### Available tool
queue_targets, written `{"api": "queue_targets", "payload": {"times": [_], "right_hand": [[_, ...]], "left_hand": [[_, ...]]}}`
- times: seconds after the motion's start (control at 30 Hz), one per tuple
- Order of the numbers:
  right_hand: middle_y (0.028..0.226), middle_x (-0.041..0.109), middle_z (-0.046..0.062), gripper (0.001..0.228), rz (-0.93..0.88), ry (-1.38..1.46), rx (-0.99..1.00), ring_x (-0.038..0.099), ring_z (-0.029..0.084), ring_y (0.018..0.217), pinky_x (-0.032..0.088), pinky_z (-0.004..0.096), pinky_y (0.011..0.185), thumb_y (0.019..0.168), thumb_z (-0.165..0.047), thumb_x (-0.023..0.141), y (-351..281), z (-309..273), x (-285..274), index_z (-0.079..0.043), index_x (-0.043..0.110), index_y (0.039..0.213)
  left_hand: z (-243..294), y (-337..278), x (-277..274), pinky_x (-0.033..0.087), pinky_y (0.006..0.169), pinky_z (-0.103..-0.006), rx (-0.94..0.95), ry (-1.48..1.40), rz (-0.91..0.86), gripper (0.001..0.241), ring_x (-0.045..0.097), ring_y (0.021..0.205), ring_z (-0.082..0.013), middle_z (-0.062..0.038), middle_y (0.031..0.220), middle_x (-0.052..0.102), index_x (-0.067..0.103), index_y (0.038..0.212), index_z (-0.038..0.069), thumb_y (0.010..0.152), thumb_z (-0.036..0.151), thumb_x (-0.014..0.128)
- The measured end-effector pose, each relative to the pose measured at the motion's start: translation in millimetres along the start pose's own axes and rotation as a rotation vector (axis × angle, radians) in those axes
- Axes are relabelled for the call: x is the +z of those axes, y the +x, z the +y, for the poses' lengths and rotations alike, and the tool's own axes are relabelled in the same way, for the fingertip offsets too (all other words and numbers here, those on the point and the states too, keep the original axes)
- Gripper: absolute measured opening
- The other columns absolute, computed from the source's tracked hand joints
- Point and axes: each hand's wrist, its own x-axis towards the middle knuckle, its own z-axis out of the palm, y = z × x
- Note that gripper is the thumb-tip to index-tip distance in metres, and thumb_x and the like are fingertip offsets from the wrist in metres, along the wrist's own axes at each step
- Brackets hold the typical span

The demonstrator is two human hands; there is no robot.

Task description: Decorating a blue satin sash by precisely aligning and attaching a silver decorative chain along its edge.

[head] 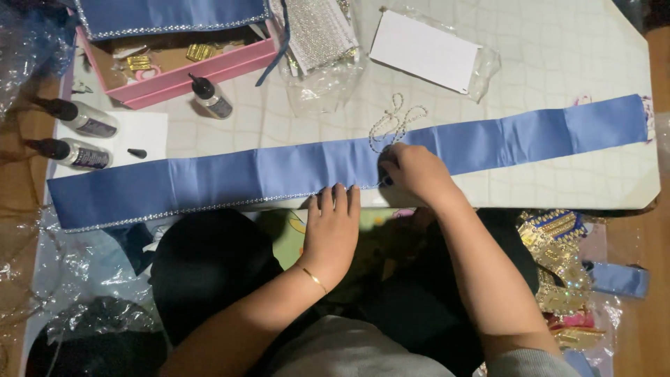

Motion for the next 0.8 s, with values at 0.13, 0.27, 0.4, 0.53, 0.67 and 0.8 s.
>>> {"api": "queue_targets", "payload": {"times": [0.13, 0.27, 0.4, 0.53, 0.67, 0.8], "right_hand": [[0.092, 0.074, 0.018, 0.029, 0.082, 0.069, 0.006, 0.074, 0.041, 0.094, 0.06, 0.054, 0.076, 0.093, -0.036, 0.064, 14.8, 4.2, 10.1, -0.01, 0.068, 0.105], [0.082, 0.07, 0.018, 0.025, 0.224, 0.342, -0.08, 0.073, 0.042, 0.084, 0.059, 0.05, 0.067, 0.098, -0.031, 0.064, 21.6, -10.7, 9.3, -0.006, 0.065, 0.099], [0.075, 0.072, 0.01, 0.025, 0.281, 0.661, -0.071, 0.073, 0.032, 0.08, 0.057, 0.043, 0.069, 0.094, -0.037, 0.07, 27.7, -34.1, 15.3, -0.012, 0.069, 0.092], [0.087, 0.075, 0.017, 0.019, 0.138, 1.097, -0.087, 0.076, 0.024, 0.074, 0.065, 0.033, 0.066, 0.097, -0.02, 0.067, 28.3, -41.5, 8.0, -0.002, 0.065, 0.104], [0.117, 0.073, 0.017, 0.028, 0.089, 1.063, -0.211, 0.075, 0.023, 0.086, 0.065, 0.035, 0.076, 0.1, -0.013, 0.061, 25.7, -29.8, 1.9, -0.003, 0.063, 0.126], [0.09, 0.075, 0.011, 0.02, 0.298, 0.392, -0.17, 0.075, 0.032, 0.08, 0.061, 0.041, 0.067, 0.099, -0.025, 0.065, 26.1, -5.1, 0.5, -0.009, 0.071, 0.11]], "left_hand": [[1.6, -1.0, 13.0, 0.039, 0.102, -0.0559, 0.006, 0.01, -0.014, 0.043, 0.055, 0.121, -0.0391, -0.023, 0.127, 0.062, 0.058, 0.137, 0.006, 0.096, 0.011, 0.047], [0.8, -3.5, 15.6, 0.039, 0.103, -0.057, 0.013, 0.012, -0.011, 0.04, 0.055, 0.122, -0.039, -0.024, 0.128, 0.06, 0.059, 0.134, 0.003, 0.096, 0.011, 0.047], [-0.1, -3.9, 14.9, 0.039, 0.105, -0.0589, 0.017, 0.016, -0.021, 0.04, 0.054, 0.123, -0.0394, -0.024, 0.13, 0.059, 0.057, 0.135, 0.002, 0.097, 0.01, 0.046], [-0.3, -5.1, 16.7, 0.037, 0.106, -0.0609, 0.007, 0.005, -0.026, 0.041, 0.054, 0.123, -0.0398, -0.024, 0.13, 0.058, 0.057, 0.136, 0.002, 0.097, 0.01, 0.047], [0.7, -5.0, 13.6, 0.037, 0.107, -0.0616, 0.009, 0.006, -0.039, 0.041, 0.053, 0.124, -0.0395, -0.024, 0.131, 0.058, 0.056, 0.135, 0.001, 0.097, 0.01, 0.046], [1.6, -4.8, 13.8, 0.036, 0.107, -0.0629, 0.01, 0.018, -0.043, 0.042, 0.053, 0.124, -0.0402, -0.024, 0.133, 0.057, 0.055, 0.136, -0.001, 0.096, 0.01, 0.046]]}}
